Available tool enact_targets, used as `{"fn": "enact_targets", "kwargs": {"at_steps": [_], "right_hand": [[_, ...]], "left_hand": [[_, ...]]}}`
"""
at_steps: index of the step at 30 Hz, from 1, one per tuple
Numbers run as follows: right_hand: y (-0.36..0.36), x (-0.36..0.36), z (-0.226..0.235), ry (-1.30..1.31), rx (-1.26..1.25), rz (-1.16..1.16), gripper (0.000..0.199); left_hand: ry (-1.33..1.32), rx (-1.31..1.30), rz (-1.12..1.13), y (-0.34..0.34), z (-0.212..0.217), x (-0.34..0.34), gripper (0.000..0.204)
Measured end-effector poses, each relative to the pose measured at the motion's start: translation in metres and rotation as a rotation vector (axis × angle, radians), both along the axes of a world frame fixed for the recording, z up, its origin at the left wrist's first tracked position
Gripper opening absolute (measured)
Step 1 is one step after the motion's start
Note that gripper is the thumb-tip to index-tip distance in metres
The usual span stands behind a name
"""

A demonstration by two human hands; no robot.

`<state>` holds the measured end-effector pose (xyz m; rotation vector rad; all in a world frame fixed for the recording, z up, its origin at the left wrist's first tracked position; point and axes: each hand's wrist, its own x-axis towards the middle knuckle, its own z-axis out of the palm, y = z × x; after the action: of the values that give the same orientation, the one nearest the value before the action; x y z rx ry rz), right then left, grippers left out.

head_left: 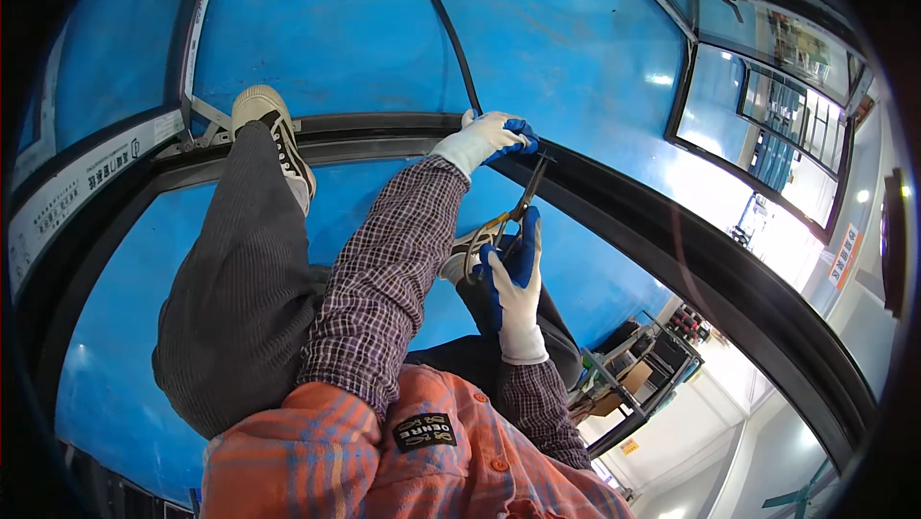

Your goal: The person installs a rubber seal into the channel of a metal frame, using scissors to trim it.

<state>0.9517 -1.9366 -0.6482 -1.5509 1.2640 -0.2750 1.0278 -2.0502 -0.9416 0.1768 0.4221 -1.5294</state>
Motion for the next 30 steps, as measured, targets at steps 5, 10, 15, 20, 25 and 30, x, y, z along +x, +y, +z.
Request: {"fn": "enact_targets", "kwargs": {"at_steps": [5,10,15,20,25,30], "right_hand": [[0.007,0.015,0.004,0.09,0.002,-0.068,0.071],[0.004,0.01,0.003,0.044,-0.024,-0.027,0.066],[0.003,0.016,0.004,-0.005,0.074,-0.11,0.065],[0.002,0.021,0.01,0.057,0.138,-0.167,0.066],[0.006,0.025,0.007,0.083,0.091,-0.179,0.066],[0.005,0.023,0.007,0.026,0.137,-0.199,0.066]], "left_hand": [[0.233,-0.112,0.014,-0.012,-0.045,0.001,0.054],[0.219,-0.103,0.01,-0.029,-0.037,-0.006,0.053],[0.186,-0.08,0.005,-0.031,-0.033,-0.006,0.052],[0.149,-0.059,0.0,-0.031,-0.028,-0.001,0.051],[0.114,-0.025,-0.009,-0.031,-0.026,0.005,0.049],[0.077,-0.007,-0.015,-0.034,-0.019,0.007,0.048]]}}
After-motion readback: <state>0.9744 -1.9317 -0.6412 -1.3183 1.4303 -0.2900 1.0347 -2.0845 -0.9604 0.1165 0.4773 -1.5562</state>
